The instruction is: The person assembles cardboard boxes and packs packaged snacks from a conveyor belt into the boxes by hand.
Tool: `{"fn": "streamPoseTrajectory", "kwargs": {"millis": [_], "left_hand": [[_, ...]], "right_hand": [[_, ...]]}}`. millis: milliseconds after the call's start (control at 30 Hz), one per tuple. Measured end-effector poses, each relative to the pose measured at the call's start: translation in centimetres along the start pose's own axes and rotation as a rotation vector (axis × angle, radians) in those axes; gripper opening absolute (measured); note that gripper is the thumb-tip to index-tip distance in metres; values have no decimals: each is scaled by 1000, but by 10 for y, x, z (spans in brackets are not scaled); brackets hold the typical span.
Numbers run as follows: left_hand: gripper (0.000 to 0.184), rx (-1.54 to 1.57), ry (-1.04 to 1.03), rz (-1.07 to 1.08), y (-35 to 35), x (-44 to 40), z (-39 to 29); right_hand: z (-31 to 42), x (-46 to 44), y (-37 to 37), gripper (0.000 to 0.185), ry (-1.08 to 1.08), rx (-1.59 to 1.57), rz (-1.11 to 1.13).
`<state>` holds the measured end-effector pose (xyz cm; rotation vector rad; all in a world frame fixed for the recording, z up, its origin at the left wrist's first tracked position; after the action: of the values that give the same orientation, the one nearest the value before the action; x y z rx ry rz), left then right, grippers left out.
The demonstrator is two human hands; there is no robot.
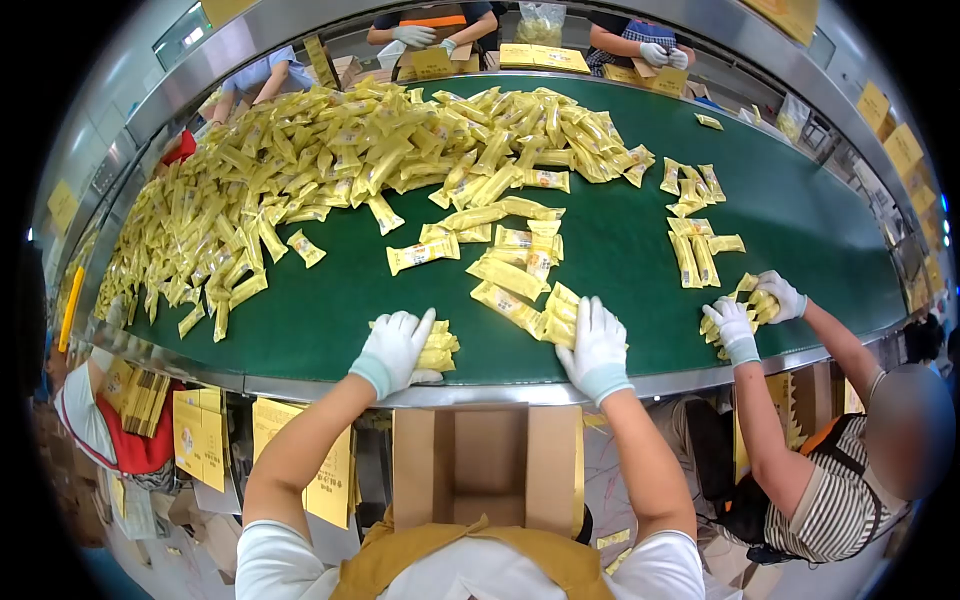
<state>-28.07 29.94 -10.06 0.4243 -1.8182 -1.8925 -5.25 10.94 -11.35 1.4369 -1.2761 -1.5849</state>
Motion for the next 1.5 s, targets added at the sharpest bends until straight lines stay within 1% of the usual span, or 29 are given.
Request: {"fn": "streamPoseTrajectory", "kwargs": {"millis": [33, 67, 133, 233, 267, 333, 367, 400, 467, 500, 533, 567, 600, 667, 700, 800, 833, 933, 967, 1067, 1100, 1200, 1300, 1400, 1433, 1467, 1500], "left_hand": [[105, 32, 43, 122, 2, -4, 2], [106, 43, 32, 120, 2, -6, 3], [107, 66, 11, 110, -4, -13, 6], [103, 138, -27, 10, -16, -4, 7], [102, 147, -2, 55, -23, -5, 11], [100, 169, 48, 151, -19, -1, 10], [99, 207, 65, 173, -13, -5, 13], [100, 319, 87, 146, -7, -12, 20], [103, 545, 128, 87, 4, -33, 38], [104, 617, 123, 24, 10, -48, 46], [103, 613, 125, -59, 16, -62, 54], [102, 597, 126, -70, 18, -78, 59], [102, 583, 129, -78, 20, -93, 64], [104, 415, 99, -45, 22, -117, 63], [108, 329, 104, 31, 17, -131, 63], [109, 111, 146, 183, -7, -151, 60], [107, 109, 152, 148, -6, -151, 58], [103, 129, 214, 136, -2, -140, 55], [103, 141, 216, 134, -2, -137, 55], [103, 189, 225, 138, -4, -121, 55], [103, 174, 233, 132, 1, -115, 53], [101, 143, 215, 128, -6, -103, 49], [98, 150, 231, 121, -5, -86, 47], [95, 159, 297, 90, -16, -64, 50], [93, 158, 327, 82, -18, -53, 51], [91, 155, 354, 74, -18, -43, 50], [103, 135, 339, 82, -16, -33, 47]], "right_hand": [[-11, -5, -4, 95, -70, -16, 168], [-22, -10, -7, 106, -145, -50, 341], [-34, -22, -4, 106, -236, -7, 614], [-40, -42, 14, 98, -267, 8, 718], [-41, -48, 24, 89, -269, -44, 596], [-35, -62, 32, 87, -232, -358, 405], [-30, -69, 30, 83, -265, -534, 365], [-11, -78, 16, 78, -207, -989, 417], [28, -91, 13, 74, -139, -1236, 437], [34, -94, 0, 75, -158, -1103, 459], [39, -99, -10, 77, -175, -970, 480], [42, -106, -15, 85, -128, -694, 515], [49, -108, -19, 92, -102, -668, 511], [58, -104, -32, 90, -76, -635, 555], [65, -104, -26, 90, -10, -571, 604], [81, -95, -9, 92, 202, -476, 557], [87, -87, -10, 98, 265, -462, 644], [96, -63, -18, 103, 444, -460, 488], [97, -58, -22, 108, 437, -527, 530], [98, -66, -6, 108, 287, -597, 658], [99, -69, -5, 108, 279, -575, 648], [105, -74, 3, 104, 290, -590, 765], [112, -69, -2, 96, 435, -444, 562], [99, -75, 16, 88, 371, -321, 327], [91, -75, 12, 87, 298, -341, 392], [87, -70, 9, 90, 297, -352, 371], [83, -64, -1, 92, 294, -362, 347]]}}
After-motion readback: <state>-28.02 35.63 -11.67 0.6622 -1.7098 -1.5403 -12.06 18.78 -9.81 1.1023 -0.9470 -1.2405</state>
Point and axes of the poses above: each hand's wrist, its own x-axis away from the middle knuckle, its own y-axis out of the back of the hand, z = x × y, the point moved 7 cm from there along -x, towards the middle knuckle, and after that the axes turned 12 degrees about y, right-handed, at the moved point
